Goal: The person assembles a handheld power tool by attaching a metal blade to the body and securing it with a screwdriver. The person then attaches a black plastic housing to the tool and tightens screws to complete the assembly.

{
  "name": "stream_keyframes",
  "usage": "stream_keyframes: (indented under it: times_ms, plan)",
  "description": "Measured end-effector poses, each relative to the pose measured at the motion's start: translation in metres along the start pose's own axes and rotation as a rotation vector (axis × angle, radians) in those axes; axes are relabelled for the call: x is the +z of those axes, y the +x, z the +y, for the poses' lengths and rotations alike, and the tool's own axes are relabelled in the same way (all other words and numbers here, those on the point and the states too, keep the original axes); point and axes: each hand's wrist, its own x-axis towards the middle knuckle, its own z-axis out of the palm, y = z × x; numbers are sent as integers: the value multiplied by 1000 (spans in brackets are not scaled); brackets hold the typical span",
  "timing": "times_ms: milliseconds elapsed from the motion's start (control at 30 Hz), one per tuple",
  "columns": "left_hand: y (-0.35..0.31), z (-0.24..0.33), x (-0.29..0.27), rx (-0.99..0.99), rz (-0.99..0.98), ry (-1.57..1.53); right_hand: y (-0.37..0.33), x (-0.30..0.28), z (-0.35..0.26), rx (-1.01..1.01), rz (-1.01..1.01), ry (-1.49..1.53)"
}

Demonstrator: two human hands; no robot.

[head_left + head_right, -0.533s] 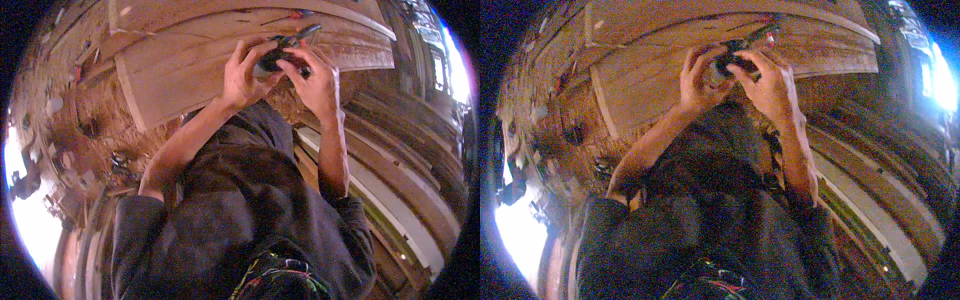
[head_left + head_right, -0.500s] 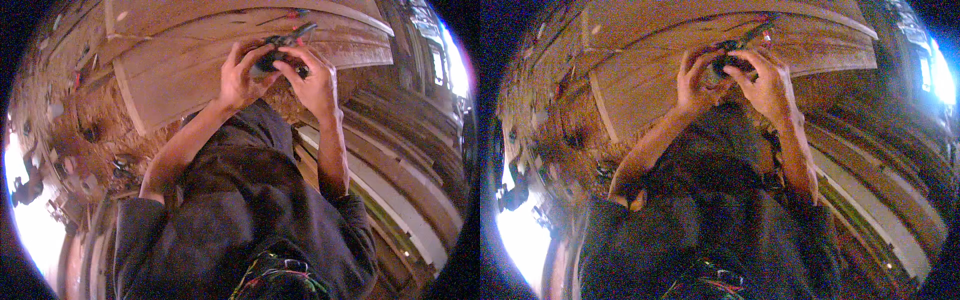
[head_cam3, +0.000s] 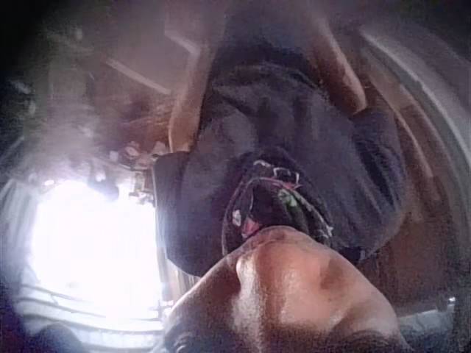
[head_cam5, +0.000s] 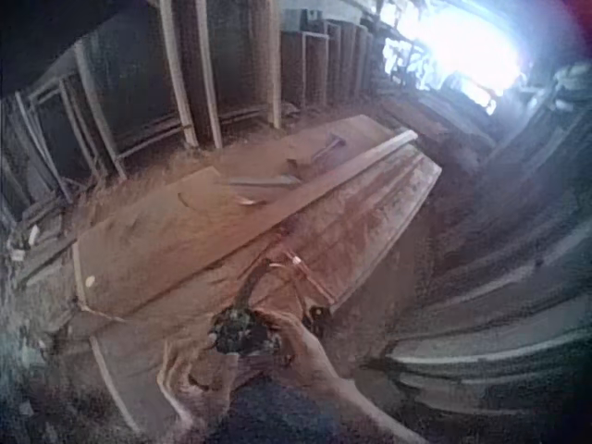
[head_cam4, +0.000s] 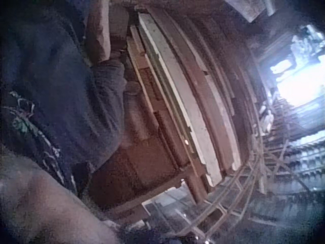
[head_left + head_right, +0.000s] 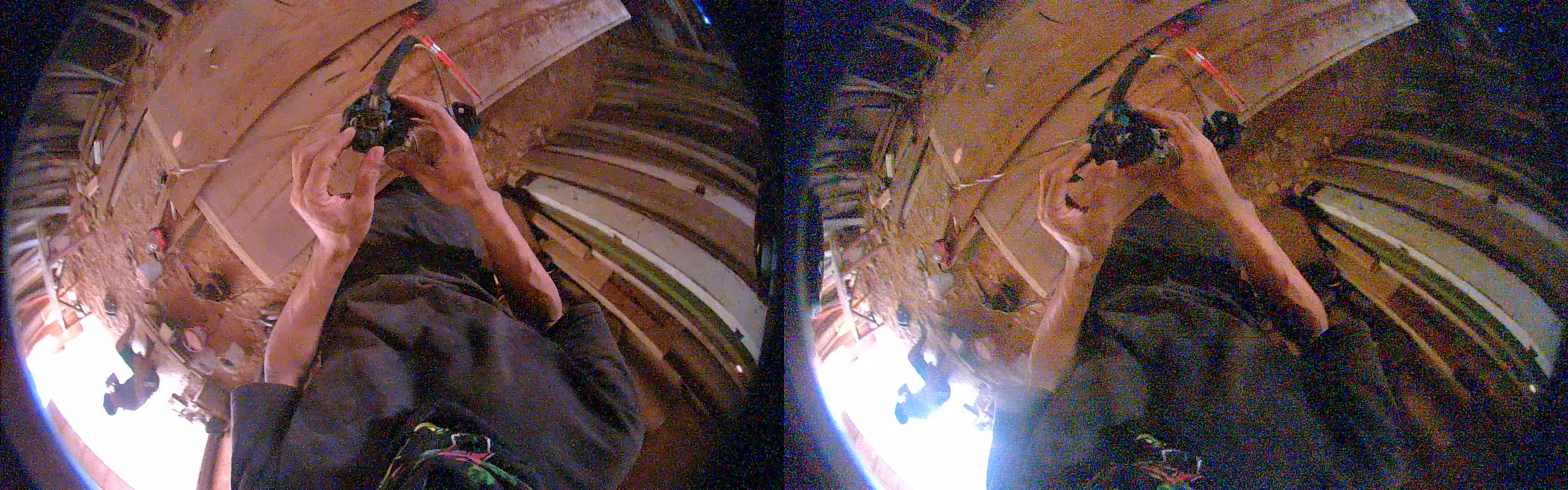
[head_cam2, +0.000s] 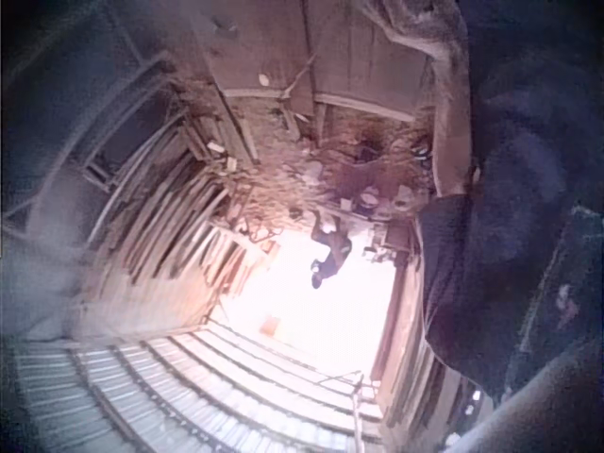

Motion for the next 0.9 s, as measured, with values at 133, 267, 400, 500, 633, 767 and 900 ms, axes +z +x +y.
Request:
stream_keyframes:
  times_ms: [133,267,400,500,633,767,900]
  plan:
    - [9,6,-1,-30,-35,128,-2,20,11,128,88,135]
    - [9,10,-1,-154,-71,68,-3,18,15,-6,140,28]
    - [5,9,-1,-297,-73,4,0,15,13,-29,145,34]
    - [13,13,-1,-166,-119,71,1,13,12,-41,148,57]
    - [22,16,-5,-8,-192,170,0,11,11,-33,151,30]
    - [26,20,-8,6,-233,186,0,7,9,-61,135,24]
    - [33,25,-12,-50,-308,196,1,5,11,-77,128,16]
